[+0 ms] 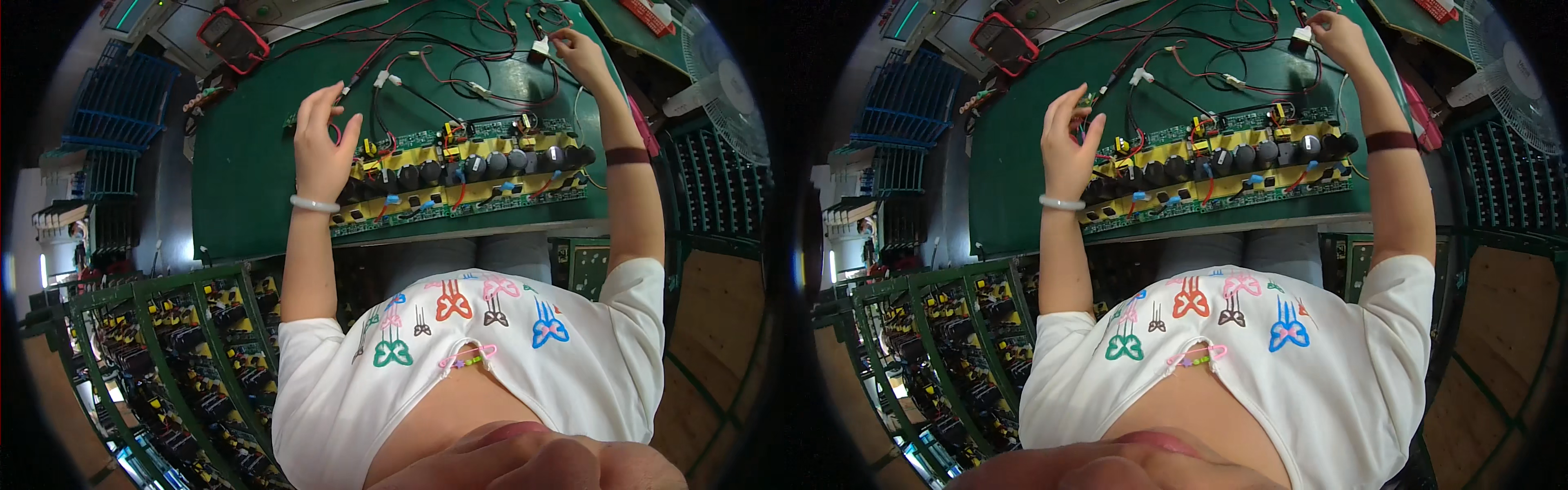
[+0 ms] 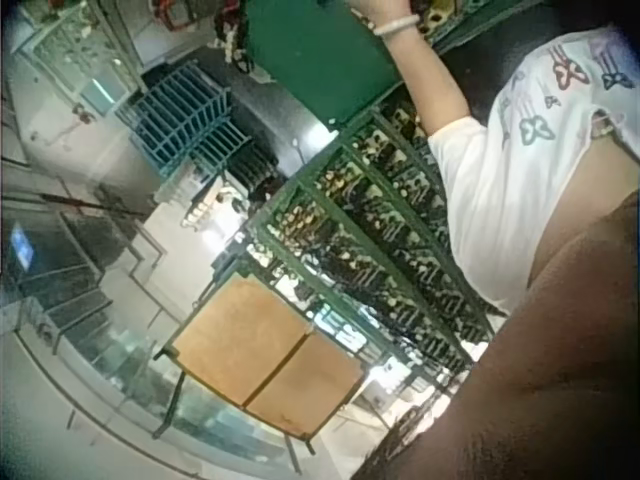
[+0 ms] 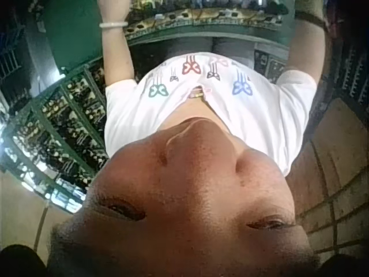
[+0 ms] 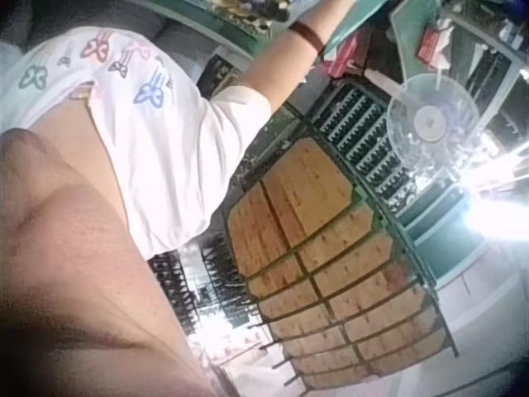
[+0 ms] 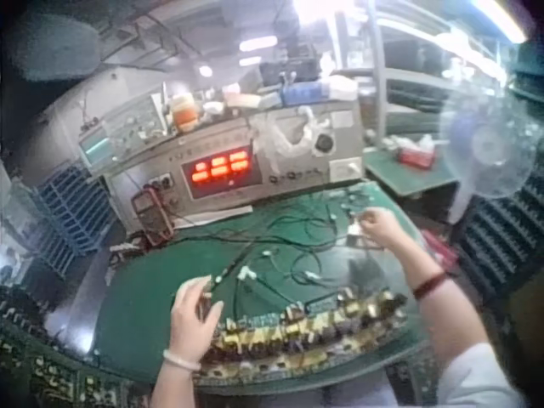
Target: The person connects various colored wires to a green circuit board using their hands. They plug in connectors, adjust the board's position, and eventually place the assembled unit into a green storage rack.
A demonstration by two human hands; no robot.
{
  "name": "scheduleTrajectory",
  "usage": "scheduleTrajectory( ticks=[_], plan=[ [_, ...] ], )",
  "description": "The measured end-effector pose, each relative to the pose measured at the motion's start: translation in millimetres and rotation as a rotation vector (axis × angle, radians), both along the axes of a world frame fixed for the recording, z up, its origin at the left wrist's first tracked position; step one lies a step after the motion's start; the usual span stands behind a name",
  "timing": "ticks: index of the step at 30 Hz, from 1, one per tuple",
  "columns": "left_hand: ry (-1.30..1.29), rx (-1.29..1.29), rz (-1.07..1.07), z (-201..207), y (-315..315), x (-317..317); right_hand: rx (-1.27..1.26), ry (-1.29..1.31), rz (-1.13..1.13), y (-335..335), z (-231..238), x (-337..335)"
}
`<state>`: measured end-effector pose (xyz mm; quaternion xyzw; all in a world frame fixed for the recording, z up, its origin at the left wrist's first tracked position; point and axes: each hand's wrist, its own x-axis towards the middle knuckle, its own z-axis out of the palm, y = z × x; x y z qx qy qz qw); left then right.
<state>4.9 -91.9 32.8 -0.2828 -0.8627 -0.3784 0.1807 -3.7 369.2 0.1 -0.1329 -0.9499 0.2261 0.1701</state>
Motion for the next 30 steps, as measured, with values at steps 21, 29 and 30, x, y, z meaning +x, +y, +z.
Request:
scheduleTrajectory(
  ticks=[21,29,30],
  plan=[
    [-0.078,0.132,0.009,-24,-38,91,0.245,-0.020,0.316,2,-41,-15],
    [-0.068,0.159,-0.082,-26,-25,90,0.368,-0.284,0.277,52,-30,21],
    [-0.043,0.150,-0.105,-24,-20,90,0.373,-0.280,0.284,55,-29,24]
  ],
)
